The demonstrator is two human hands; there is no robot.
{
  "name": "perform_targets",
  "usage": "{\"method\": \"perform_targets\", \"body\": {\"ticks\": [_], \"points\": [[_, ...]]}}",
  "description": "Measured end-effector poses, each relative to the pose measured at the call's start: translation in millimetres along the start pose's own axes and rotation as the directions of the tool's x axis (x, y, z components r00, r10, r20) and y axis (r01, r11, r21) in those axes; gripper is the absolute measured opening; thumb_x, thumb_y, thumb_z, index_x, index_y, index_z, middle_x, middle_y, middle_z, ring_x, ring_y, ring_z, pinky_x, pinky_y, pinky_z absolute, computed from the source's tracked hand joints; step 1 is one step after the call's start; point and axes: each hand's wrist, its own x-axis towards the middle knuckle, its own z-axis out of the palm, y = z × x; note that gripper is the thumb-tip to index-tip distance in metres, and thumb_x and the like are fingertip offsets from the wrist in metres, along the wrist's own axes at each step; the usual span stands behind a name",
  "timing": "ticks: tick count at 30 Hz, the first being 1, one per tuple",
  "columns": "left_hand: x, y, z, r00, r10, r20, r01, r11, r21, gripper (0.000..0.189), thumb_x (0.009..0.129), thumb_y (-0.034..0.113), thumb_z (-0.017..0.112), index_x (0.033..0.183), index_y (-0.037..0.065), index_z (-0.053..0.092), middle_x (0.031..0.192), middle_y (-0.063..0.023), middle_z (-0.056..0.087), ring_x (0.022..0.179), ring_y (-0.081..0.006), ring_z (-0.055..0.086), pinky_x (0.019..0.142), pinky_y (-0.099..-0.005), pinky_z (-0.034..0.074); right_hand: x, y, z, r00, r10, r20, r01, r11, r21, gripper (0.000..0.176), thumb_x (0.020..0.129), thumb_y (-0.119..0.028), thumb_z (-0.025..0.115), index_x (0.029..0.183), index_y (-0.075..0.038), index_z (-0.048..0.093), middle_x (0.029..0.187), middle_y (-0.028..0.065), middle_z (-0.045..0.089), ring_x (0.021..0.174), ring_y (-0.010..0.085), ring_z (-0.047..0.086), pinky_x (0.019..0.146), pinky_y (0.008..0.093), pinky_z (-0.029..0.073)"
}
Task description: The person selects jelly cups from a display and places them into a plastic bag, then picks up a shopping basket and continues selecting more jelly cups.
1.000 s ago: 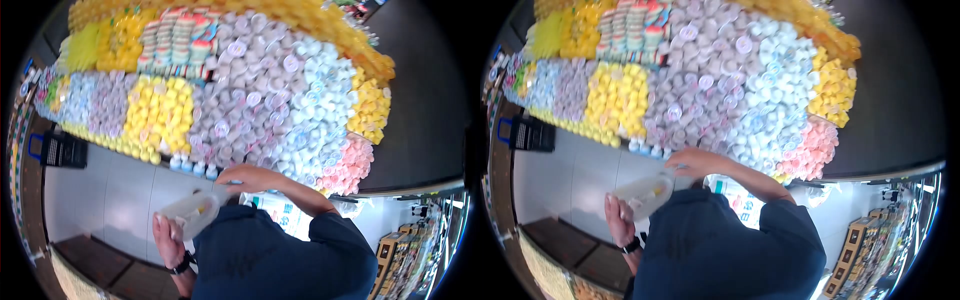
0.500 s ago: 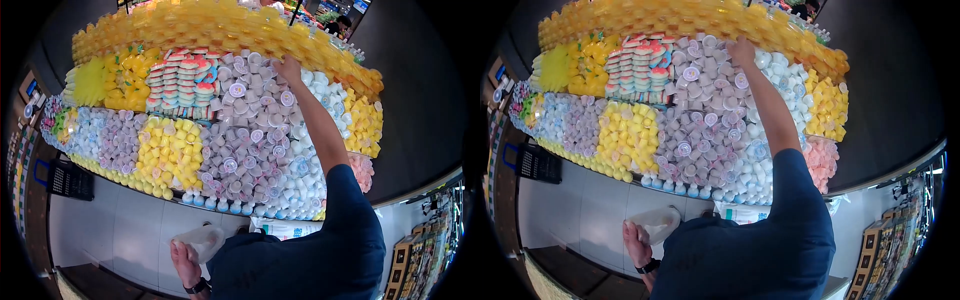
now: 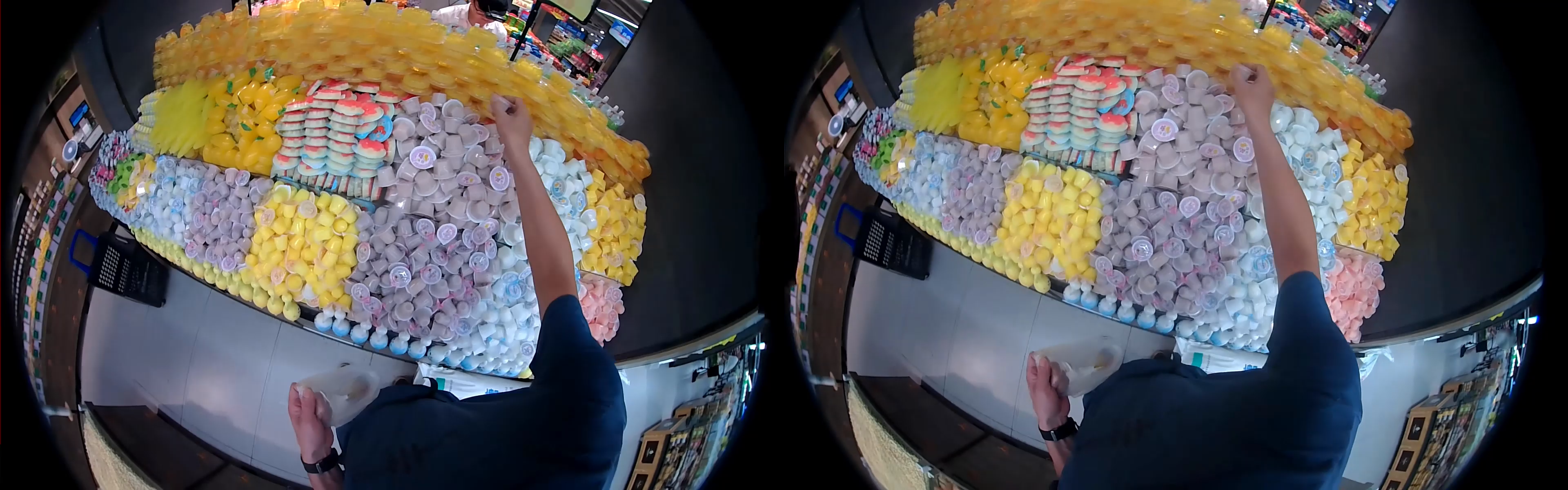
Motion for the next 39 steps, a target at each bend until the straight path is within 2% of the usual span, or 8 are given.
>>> {"method": "perform_targets", "body": {"ticks": [6,12,18,25,28,30,37,39], "points": [[-1,9,20,0.996,-0.012,-0.089,0.016,0.999,0.05,0.008,0.103,0.015,0.046,0.101,0.008,0.051,0.064,0.008,0.04,0.049,-0.0012,0.03,0.044,-0.0203,0.023,-196,-100,-83,0.898,-0.154,0.413,-0.151,0.773,0.617,0.033,0.09,-0.01,0.068,0.12,0.0,0.058,0.113,0.0112,0.063,0.103,0.0187,0.062,0.084,0.0317,0.055],[-7,8,12,0.999,0.03,0.046,-0.031,0.999,0.022,0.012,0.105,0.019,0.045,0.1,0.009,0.05,0.061,0.0062,0.039,0.049,-0.002,0.027,0.045,-0.0206,0.02,-401,-102,-92,0.251,-0.413,0.876,-0.601,0.642,0.475,0.037,0.085,-0.002,0.07,0.12,-0.001,0.058,0.118,0.0073,0.061,0.108,0.0164,0.06,0.091,0.033,0.052],[-13,3,15,0.998,-0.025,0.064,0.015,0.987,0.161,0.013,0.104,0.021,0.046,0.098,0.01,0.05,0.058,0.0061,0.036,0.046,-0.003,0.024,0.043,-0.0214,0.02,-495,-96,-52,-0.151,-0.452,0.879,-0.56,0.772,0.3,0.027,0.086,-0.014,0.067,0.11,-0.002,0.064,0.095,0.0113,0.067,0.087,0.0201,0.067,0.077,0.0319,0.053],[-22,2,19,0.999,0.023,0.035,-0.031,0.969,0.245,0.012,0.105,0.019,0.045,0.103,0.008,0.052,0.061,0.0066,0.039,0.049,-0.0024,0.028,0.045,-0.0207,0.023,-549,-112,-37,-0.075,-0.295,0.953,-0.72,0.677,0.153,0.022,0.083,-0.017,0.064,0.097,0.0,0.064,0.08,0.0148,0.068,0.077,0.0296,0.068,0.072,0.0376,0.052],[-26,6,20,0.999,-0.003,0.054,-0.01,0.972,0.237,0.013,0.104,0.018,0.045,0.106,0.008,0.053,0.064,0.0069,0.041,0.051,-0.0021,0.03,0.045,-0.0208,0.023,-560,-120,-31,-0.19,-0.264,0.946,-0.338,0.922,0.189,0.025,0.082,-0.02,0.065,0.094,0.001,0.063,0.082,0.0186,0.068,0.08,0.0345,0.068,0.073,0.0423,0.052],[-28,-1,20,0.998,0.018,0.061,-0.032,0.969,0.246,0.012,0.104,0.017,0.045,0.107,0.008,0.053,0.064,0.0071,0.041,0.051,-0.0021,0.03,0.045,-0.021,0.023,-573,-119,-24,-0.045,-0.336,0.941,-0.234,0.919,0.317,0.025,0.082,-0.02,0.063,0.095,0.001,0.064,0.083,0.0203,0.069,0.082,0.0376,0.068,0.074,0.0447,0.052],[-29,20,-14,0.996,0.092,0.008,-0.093,0.993,0.077,0.009,0.104,0.016,0.046,0.099,0.01,0.051,0.063,0.0063,0.04,0.049,-0.0027,0.027,0.044,-0.021,0.021,-554,-105,-37,-0.255,-0.317,0.913,-0.414,0.89,0.194,0.033,0.086,-0.026,0.064,0.111,-0.004,0.062,0.105,0.0178,0.068,0.099,0.0358,0.065,0.085,0.0441,0.05],[-29,24,-17,0.99,0.12,-0.069,-0.114,0.99,0.082,0.01,0.104,0.016,0.045,0.096,0.011,0.049,0.061,0.0058,0.037,0.048,-0.0029,0.026,0.044,-0.0205,0.021,-535,-89,-50,-0.306,-0.204,0.93,-0.027,0.978,0.205,0.041,0.09,-0.031,0.063,0.124,-0.01,0.056,0.115,0.0177,0.066,0.107,0.034,0.063,0.09,0.0431,0.049]]}}
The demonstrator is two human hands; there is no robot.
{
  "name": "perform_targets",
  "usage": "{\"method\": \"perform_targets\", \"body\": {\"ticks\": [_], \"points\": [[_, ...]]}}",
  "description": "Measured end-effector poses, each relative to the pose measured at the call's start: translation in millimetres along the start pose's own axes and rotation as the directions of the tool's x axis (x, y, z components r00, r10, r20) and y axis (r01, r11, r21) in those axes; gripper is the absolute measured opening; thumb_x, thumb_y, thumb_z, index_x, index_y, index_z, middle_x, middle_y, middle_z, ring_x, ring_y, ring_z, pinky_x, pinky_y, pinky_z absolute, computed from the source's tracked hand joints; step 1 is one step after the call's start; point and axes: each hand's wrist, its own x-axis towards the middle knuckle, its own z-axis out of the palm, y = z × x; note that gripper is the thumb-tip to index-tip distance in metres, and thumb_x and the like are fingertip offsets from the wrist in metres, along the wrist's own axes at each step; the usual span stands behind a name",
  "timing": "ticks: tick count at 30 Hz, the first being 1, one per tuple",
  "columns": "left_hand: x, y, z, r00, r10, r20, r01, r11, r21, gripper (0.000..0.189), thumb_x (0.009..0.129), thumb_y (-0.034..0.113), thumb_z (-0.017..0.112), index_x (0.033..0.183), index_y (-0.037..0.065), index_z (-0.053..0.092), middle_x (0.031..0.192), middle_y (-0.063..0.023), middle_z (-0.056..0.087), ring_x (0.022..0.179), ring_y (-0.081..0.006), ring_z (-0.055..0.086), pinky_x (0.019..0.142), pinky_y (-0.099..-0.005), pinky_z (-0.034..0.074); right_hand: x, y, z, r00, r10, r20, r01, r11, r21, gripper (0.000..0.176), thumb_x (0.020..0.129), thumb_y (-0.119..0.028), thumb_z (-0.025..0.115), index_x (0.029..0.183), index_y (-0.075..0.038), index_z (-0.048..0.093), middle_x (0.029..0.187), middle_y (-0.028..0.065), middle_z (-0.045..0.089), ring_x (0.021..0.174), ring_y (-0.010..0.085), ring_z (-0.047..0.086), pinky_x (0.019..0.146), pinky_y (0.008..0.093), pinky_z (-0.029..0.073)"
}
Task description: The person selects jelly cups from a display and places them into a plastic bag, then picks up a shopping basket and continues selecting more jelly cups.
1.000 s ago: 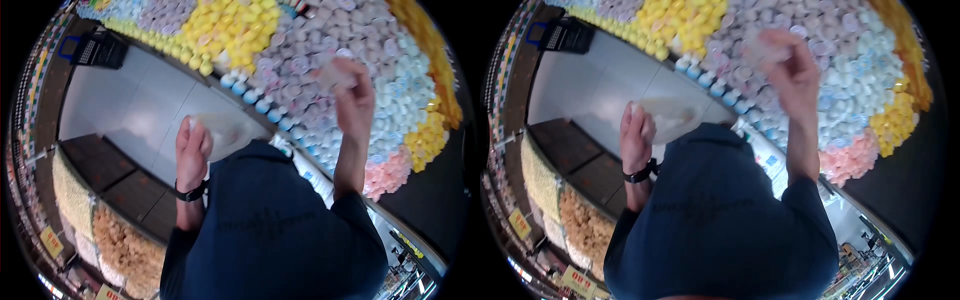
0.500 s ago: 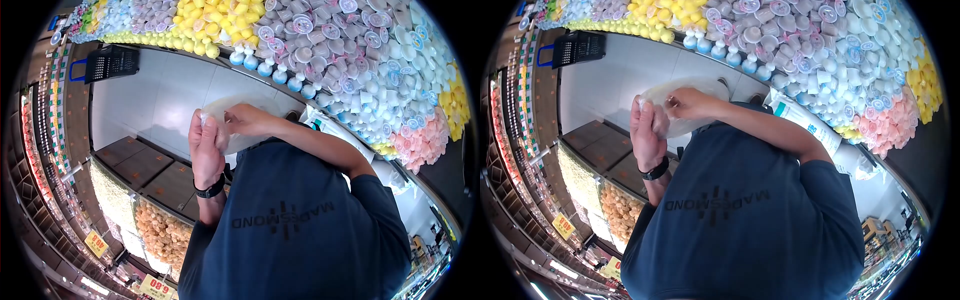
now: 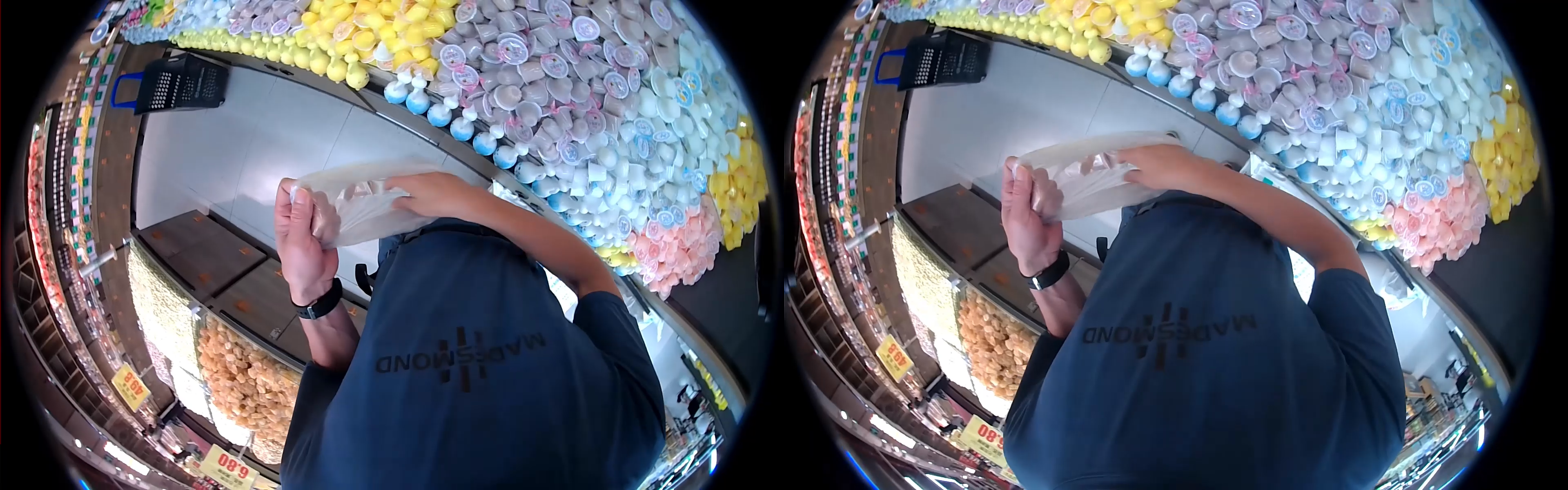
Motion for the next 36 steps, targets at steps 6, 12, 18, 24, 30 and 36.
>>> {"method": "perform_targets", "body": {"ticks": [6,12,18,24,30,36], "points": [[-4,-4,3,0.993,-0.101,-0.063,0.102,0.995,0.013,0.014,0.104,0.014,0.045,0.09,0.012,0.044,0.063,0.0059,0.037,0.049,-0.003,0.028,0.045,-0.0206,0.023,-32,14,-20,0.988,-0.15,0.018,0.149,0.941,-0.304,0.049,0.08,-0.031,0.071,0.121,-0.008,0.057,0.11,0.0179,0.065,0.106,0.0361,0.062,0.091,0.0469,0.048],[0,-3,6,0.992,-0.13,0.009,0.13,0.989,-0.071,0.014,0.105,0.015,0.043,0.092,0.012,0.042,0.058,0.0067,0.034,0.045,-0.0019,0.026,0.04,-0.0204,0.02,-43,-5,-49,0.985,-0.162,0.053,0.168,0.876,-0.452,0.047,0.077,-0.03,0.073,0.115,-0.006,0.058,0.114,0.0159,0.062,0.107,0.0347,0.06,0.09,0.047,0.049],[8,-20,11,0.988,-0.116,0.098,0.125,0.987,-0.101,0.017,0.105,0.017,0.045,0.089,0.011,0.041,0.057,0.0071,0.032,0.045,-0.0017,0.024,0.041,-0.021,0.019,-63,-13,-139,0.987,-0.159,-0.024,0.14,0.921,-0.363,0.044,0.083,-0.022,0.07,0.121,-0.006,0.057,0.112,0.0125,0.063,0.105,0.032,0.062,0.088,0.044,0.05],[16,-23,2,0.996,-0.079,0.045,0.083,0.992,-0.098,0.018,0.105,0.018,0.044,0.089,0.012,0.041,0.058,0.0074,0.033,0.046,-0.0011,0.023,0.042,-0.0209,0.018,-89,23,-336,0.521,-0.215,-0.826,-0.101,0.945,-0.31,0.02,0.082,-0.013,0.068,0.098,-0.002,0.067,0.087,0.0133,0.067,0.077,0.0279,0.066,0.071,0.0364,0.052],[22,-19,4,0.993,-0.093,-0.066,0.088,0.993,-0.082,0.018,0.105,0.017,0.044,0.088,0.012,0.041,0.058,0.0075,0.032,0.047,-0.0014,0.022,0.042,-0.0212,0.018,-116,97,-491,0.173,-0.364,-0.915,-0.546,0.738,-0.397,0.021,0.077,-0.013,0.069,0.095,-0.003,0.069,0.095,0.0182,0.068,0.089,0.0352,0.066,0.08,0.0439,0.052],[25,-25,8,0.991,-0.089,-0.103,0.08,0.993,-0.087,0.018,0.105,0.017,0.045,0.089,0.012,0.042,0.058,0.0071,0.033,0.047,-0.0017,0.023,0.042,-0.0213,0.019,-111,102,-510,0.362,-0.1,-0.927,-0.656,0.679,-0.33,0.035,0.072,-0.017,0.072,0.102,-0.001,0.066,0.094,0.018,0.07,0.09,0.0339,0.067,0.081,0.0419,0.053]]}}
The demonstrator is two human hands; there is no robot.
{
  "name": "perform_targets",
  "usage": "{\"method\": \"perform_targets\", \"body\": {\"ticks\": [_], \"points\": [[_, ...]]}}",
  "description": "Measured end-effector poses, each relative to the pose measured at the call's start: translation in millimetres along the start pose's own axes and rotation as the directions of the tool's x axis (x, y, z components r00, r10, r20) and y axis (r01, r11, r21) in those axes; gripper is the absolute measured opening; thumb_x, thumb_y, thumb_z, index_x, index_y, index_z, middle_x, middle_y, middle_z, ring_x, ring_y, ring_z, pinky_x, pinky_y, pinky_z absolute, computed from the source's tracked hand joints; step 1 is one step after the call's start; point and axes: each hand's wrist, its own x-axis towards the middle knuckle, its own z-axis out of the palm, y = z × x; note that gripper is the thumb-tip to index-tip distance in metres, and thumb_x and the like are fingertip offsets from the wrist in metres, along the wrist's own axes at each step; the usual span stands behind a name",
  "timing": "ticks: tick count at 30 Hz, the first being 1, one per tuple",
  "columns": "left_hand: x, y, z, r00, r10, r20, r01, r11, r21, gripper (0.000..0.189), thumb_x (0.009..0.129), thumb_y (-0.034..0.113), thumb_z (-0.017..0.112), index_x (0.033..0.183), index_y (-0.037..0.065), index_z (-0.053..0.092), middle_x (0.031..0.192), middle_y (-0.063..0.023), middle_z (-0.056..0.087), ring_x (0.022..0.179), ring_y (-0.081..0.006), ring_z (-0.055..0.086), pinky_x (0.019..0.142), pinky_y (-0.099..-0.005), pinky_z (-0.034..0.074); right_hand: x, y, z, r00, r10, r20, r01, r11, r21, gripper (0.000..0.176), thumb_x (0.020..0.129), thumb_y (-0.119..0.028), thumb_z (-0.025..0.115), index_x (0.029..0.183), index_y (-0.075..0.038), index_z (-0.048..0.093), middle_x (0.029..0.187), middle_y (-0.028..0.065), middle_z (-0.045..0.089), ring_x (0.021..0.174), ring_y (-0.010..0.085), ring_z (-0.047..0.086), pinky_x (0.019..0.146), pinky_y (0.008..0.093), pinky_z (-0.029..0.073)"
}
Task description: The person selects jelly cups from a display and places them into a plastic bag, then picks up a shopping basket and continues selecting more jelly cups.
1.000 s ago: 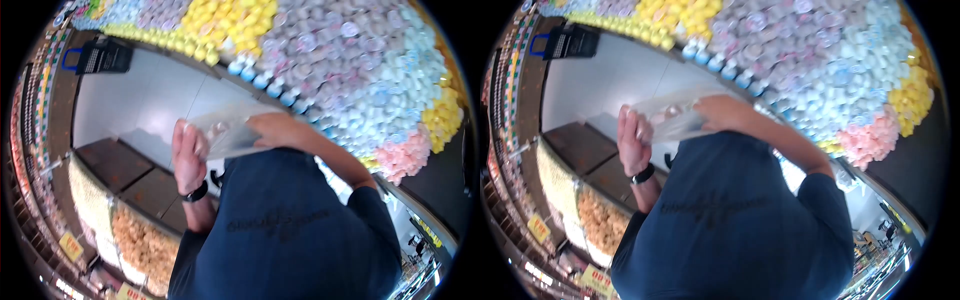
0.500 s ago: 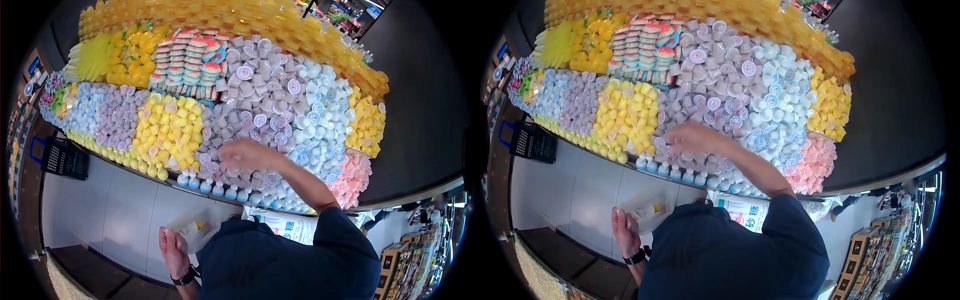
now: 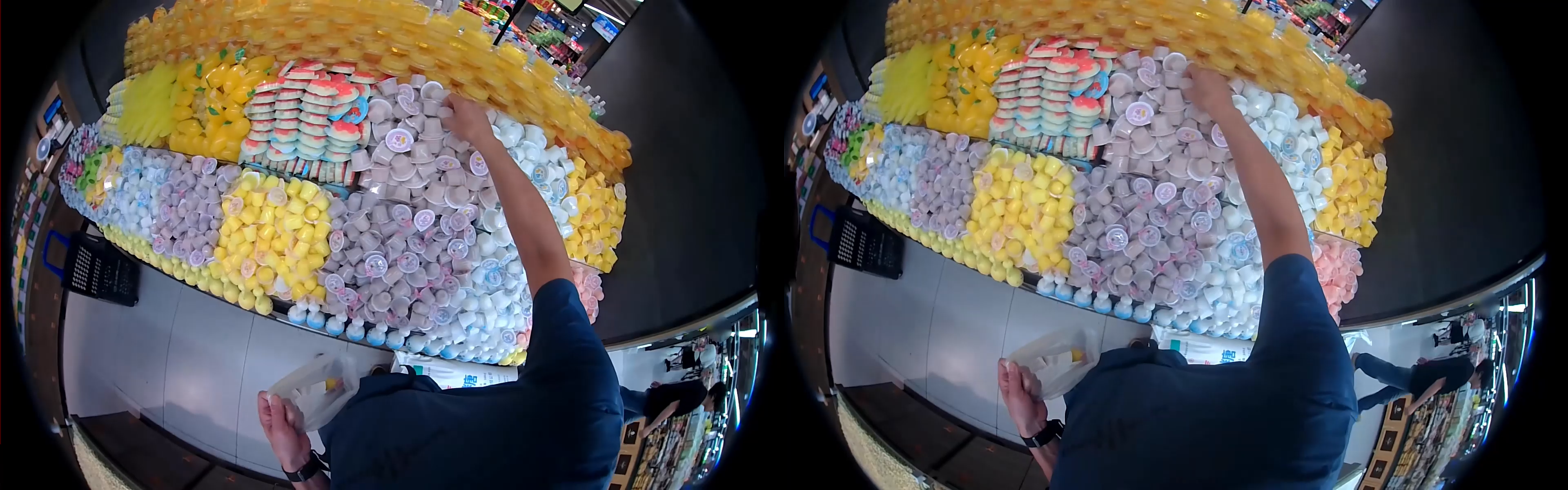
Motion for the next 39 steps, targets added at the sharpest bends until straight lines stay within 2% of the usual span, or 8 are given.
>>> {"method": "perform_targets", "body": {"ticks": [13,18,20,21,22,24,26,39], "points": [[-4,-12,16,0.992,-0.117,-0.049,0.121,0.988,0.098,0.018,0.104,0.016,0.046,0.086,0.014,0.044,0.063,0.0088,0.038,0.049,-0.0003,0.028,0.042,-0.0199,0.021,5,91,-20,0.934,0.141,-0.327,-0.07,0.973,0.219,0.056,0.076,-0.038,0.077,0.121,-0.007,0.064,0.101,0.01,0.066,0.089,0.0218,0.064,0.081,0.0369,0.052],[-8,0,15,0.995,-0.095,0.003,0.094,0.992,0.086,0.013,0.103,0.015,0.047,0.091,0.012,0.046,0.064,0.0087,0.037,0.051,-0.0007,0.027,0.045,-0.0208,0.019,-137,-69,-57,0.966,0.256,-0.04,-0.047,0.323,0.945,0.04,0.095,-0.014,0.057,0.132,0.002,0.054,0.125,0.0114,0.06,0.115,0.0183,0.057,0.098,0.0299,0.043],[-11,-1,5,0.993,-0.113,0.029,0.111,0.992,0.068,0.015,0.104,0.017,0.046,0.09,0.012,0.045,0.062,0.0083,0.036,0.05,-0.0008,0.025,0.045,-0.0206,0.019,-214,-133,-42,0.996,0.044,0.077,-0.085,0.219,0.972,0.038,0.093,-0.011,0.054,0.129,0.004,0.054,0.126,0.0138,0.06,0.115,0.0197,0.059,0.099,0.0306,0.045],[-10,0,3,0.995,-0.08,0.058,0.077,0.996,0.053,0.015,0.104,0.017,0.046,0.09,0.013,0.046,0.061,0.0081,0.036,0.048,-0.0014,0.025,0.044,-0.0213,0.018,-251,-149,-28,0.971,-0.098,0.22,-0.165,0.398,0.903,0.048,0.094,-0.026,0.058,0.129,0.006,0.052,0.127,0.0154,0.057,0.116,0.024,0.057,0.101,0.0378,0.044],[-10,2,3,0.994,-0.045,0.095,0.042,0.998,0.038,0.014,0.104,0.016,0.047,0.09,0.013,0.046,0.059,0.0078,0.035,0.046,-0.002,0.024,0.042,-0.0219,0.018,-291,-170,-1,0.933,-0.287,0.216,-0.199,0.088,0.976,0.052,0.092,-0.03,0.061,0.128,0.006,0.052,0.123,0.0139,0.059,0.111,0.0215,0.06,0.095,0.0368,0.048],[-11,3,2,0.995,-0.052,0.088,0.047,0.997,0.065,0.013,0.104,0.017,0.047,0.091,0.013,0.047,0.058,0.0079,0.035,0.045,-0.0022,0.023,0.043,-0.0217,0.018,-326,-226,12,0.661,-0.526,0.536,-0.522,0.19,0.831,0.043,0.087,-0.02,0.07,0.122,0.001,0.059,0.109,0.0069,0.061,0.093,0.0139,0.063,0.078,0.0286,0.052],[-12,2,3,0.998,-0.048,0.049,0.044,0.996,0.081,0.013,0.104,0.017,0.046,0.091,0.013,0.047,0.058,0.0076,0.035,0.045,-0.0024,0.023,0.043,-0.0214,0.019,-359,-267,48,0.584,-0.639,0.501,-0.476,0.231,0.849,0.035,0.084,-0.01,0.069,0.117,-0.002,0.061,0.098,0.0028,0.061,0.081,0.0079,0.058,0.07,0.0251,0.049],[-18,9,5,0.999,-0.032,-0.025,0.032,0.999,0.023,0.006,0.104,0.013,0.045,0.099,0.013,0.048,0.061,0.0078,0.034,0.048,-0.0021,0.026,0.043,-0.0212,0.021,-385,-271,111,0.471,-0.726,0.502,0.13,0.619,0.774,0.043,0.08,-0.021,0.071,0.118,-0.005,0.06,0.102,0.0179,0.065,0.095,0.0371,0.064,0.084,0.0476,0.051]]}}
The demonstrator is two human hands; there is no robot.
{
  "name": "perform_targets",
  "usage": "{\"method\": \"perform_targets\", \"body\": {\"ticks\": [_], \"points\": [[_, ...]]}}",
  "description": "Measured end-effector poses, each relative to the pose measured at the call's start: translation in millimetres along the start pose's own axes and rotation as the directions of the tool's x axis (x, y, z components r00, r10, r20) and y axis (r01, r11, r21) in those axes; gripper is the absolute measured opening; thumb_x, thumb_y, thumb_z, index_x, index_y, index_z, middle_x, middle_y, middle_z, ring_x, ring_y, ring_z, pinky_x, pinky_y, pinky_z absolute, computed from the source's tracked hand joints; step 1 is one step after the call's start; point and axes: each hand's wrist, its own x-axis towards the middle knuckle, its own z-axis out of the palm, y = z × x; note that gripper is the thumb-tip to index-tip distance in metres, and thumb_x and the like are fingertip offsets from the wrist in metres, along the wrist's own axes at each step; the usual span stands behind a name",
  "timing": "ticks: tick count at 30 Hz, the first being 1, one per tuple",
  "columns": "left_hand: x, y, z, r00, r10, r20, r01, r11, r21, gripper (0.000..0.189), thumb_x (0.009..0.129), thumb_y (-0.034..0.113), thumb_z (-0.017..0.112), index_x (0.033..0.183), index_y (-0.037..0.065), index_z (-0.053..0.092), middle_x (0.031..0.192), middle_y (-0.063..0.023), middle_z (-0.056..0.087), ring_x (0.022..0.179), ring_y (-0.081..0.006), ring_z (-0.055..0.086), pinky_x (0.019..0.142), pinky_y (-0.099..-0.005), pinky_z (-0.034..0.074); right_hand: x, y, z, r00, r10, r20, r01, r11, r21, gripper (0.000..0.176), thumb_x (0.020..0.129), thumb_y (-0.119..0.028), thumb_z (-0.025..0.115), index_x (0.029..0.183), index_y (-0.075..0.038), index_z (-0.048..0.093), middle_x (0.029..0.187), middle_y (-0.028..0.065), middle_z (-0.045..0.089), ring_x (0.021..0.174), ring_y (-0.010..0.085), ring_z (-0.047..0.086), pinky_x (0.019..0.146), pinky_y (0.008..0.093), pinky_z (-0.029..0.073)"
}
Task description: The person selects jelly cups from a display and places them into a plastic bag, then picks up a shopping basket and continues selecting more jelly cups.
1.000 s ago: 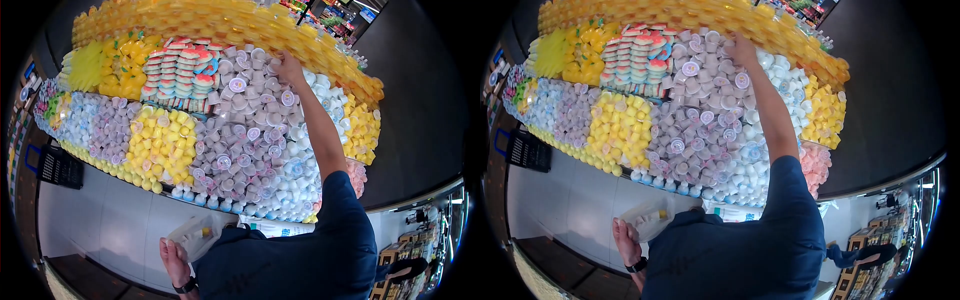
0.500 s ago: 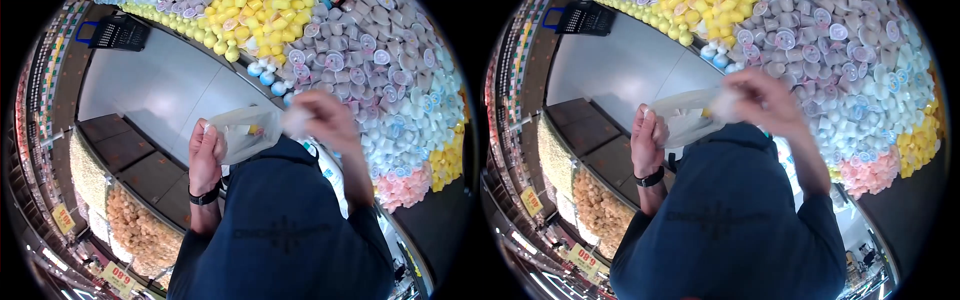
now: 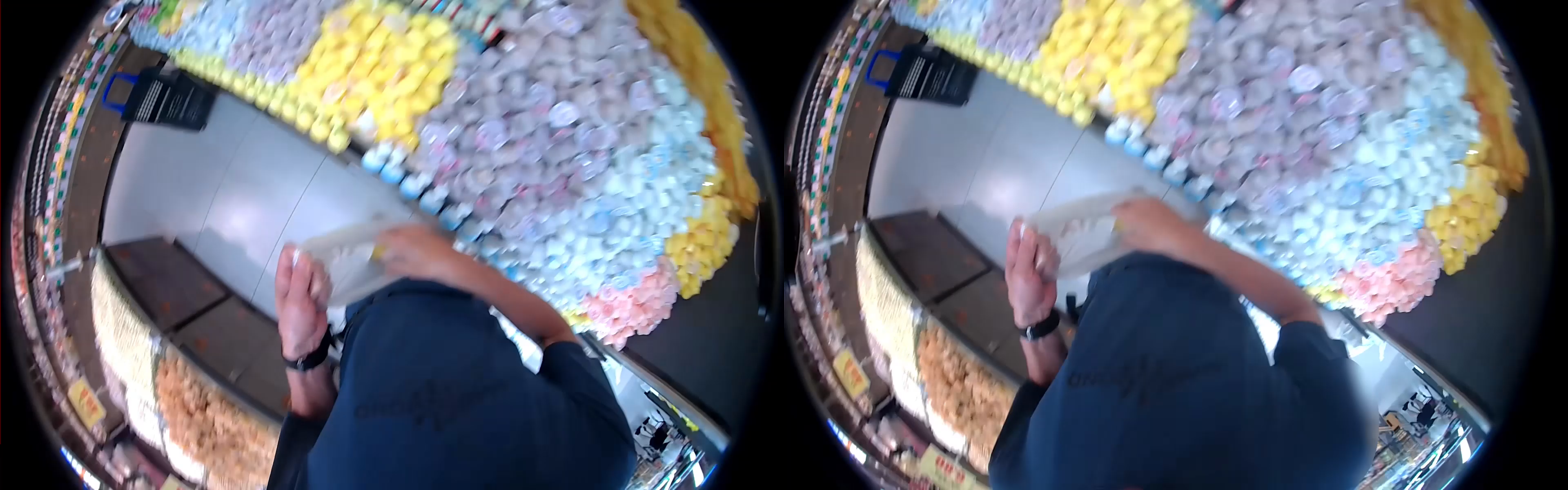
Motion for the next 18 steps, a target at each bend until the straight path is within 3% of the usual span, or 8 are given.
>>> {"method": "perform_targets", "body": {"ticks": [1,5,9,13,15,16,18], "points": [[0,-5,-5,0.999,-0.008,-0.035,0.008,1.0,0.005,0.004,0.104,0.014,0.045,0.101,0.013,0.049,0.061,0.0082,0.033,0.048,-0.0019,0.027,0.043,-0.0209,0.021,-7,-10,7,1.0,-0.023,-0.017,0.023,1.0,0.012,0.043,0.079,-0.023,0.072,0.116,-0.006,0.06,0.101,0.0175,0.065,0.096,0.0373,0.063,0.084,0.0488,0.05],[5,0,-3,0.995,0.013,0.101,-0.011,1.0,-0.026,0.01,0.104,0.015,0.045,0.095,0.013,0.044,0.06,0.0072,0.034,0.047,-0.0016,0.027,0.042,-0.0203,0.021,-12,-15,-3,0.999,0.044,-0.015,-0.045,0.994,-0.098,0.044,0.078,-0.025,0.074,0.116,-0.007,0.059,0.103,0.0166,0.064,0.098,0.0368,0.063,0.086,0.0468,0.049],[9,-6,-5,0.992,0.045,0.114,-0.037,0.997,-0.066,0.013,0.105,0.015,0.043,0.093,0.011,0.042,0.058,0.0059,0.035,0.045,-0.002,0.023,0.041,-0.0213,0.019,-13,-16,-25,0.995,0.102,-0.015,-0.102,0.974,-0.203,0.046,0.079,-0.024,0.074,0.119,-0.007,0.058,0.111,0.0146,0.063,0.099,0.0352,0.062,0.09,0.0453,0.048],[13,-6,-1,0.994,0.041,0.104,-0.032,0.995,-0.092,0.015,0.105,0.015,0.044,0.091,0.011,0.041,0.057,0.006,0.034,0.045,-0.0021,0.022,0.04,-0.0218,0.017,-22,-24,-58,0.997,0.037,-0.064,-0.045,0.989,-0.139,0.046,0.081,-0.022,0.072,0.122,-0.008,0.058,0.114,0.0136,0.062,0.103,0.0343,0.061,0.089,0.0446,0.049],[16,-8,-6,0.992,0.044,0.115,-0.032,0.993,-0.112,0.016,0.105,0.016,0.044,0.09,0.012,0.04,0.057,0.006,0.032,0.045,-0.0022,0.022,0.04,-0.0219,0.017,-29,-29,-87,0.989,0.086,-0.118,-0.087,0.996,-0.004,0.042,0.083,-0.02,0.069,0.122,-0.008,0.059,0.114,0.0127,0.062,0.105,0.032,0.061,0.087,0.0434,0.05],[16,-9,-5,0.994,0.044,0.105,-0.031,0.992,-0.118,0.017,0.105,0.016,0.044,0.09,0.012,0.04,0.058,0.0059,0.032,0.045,-0.0022,0.022,0.04,-0.022,0.017,-33,-15,-95,0.955,-0.007,-0.296,0.005,1.0,-0.009,0.033,0.084,-0.016,0.068,0.116,-0.008,0.063,0.109,0.0114,0.063,0.1,0.0309,0.063,0.084,0.0411,0.052],[17,-13,-8,0.992,0.048,0.113,-0.035,0.993,-0.113,0.017,0.105,0.016,0.044,0.089,0.012,0.039,0.058,0.0058,0.032,0.045,-0.0023,0.023,0.04,-0.0222,0.017,-40,-10,-145,0.903,0.061,-0.425,-0.077,0.997,-0.019,0.027,0.085,-0.013,0.069,0.11,-0.006,0.065,0.099,0.0098,0.065,0.089,0.0273,0.065,0.078,0.0371,0.053]]}}
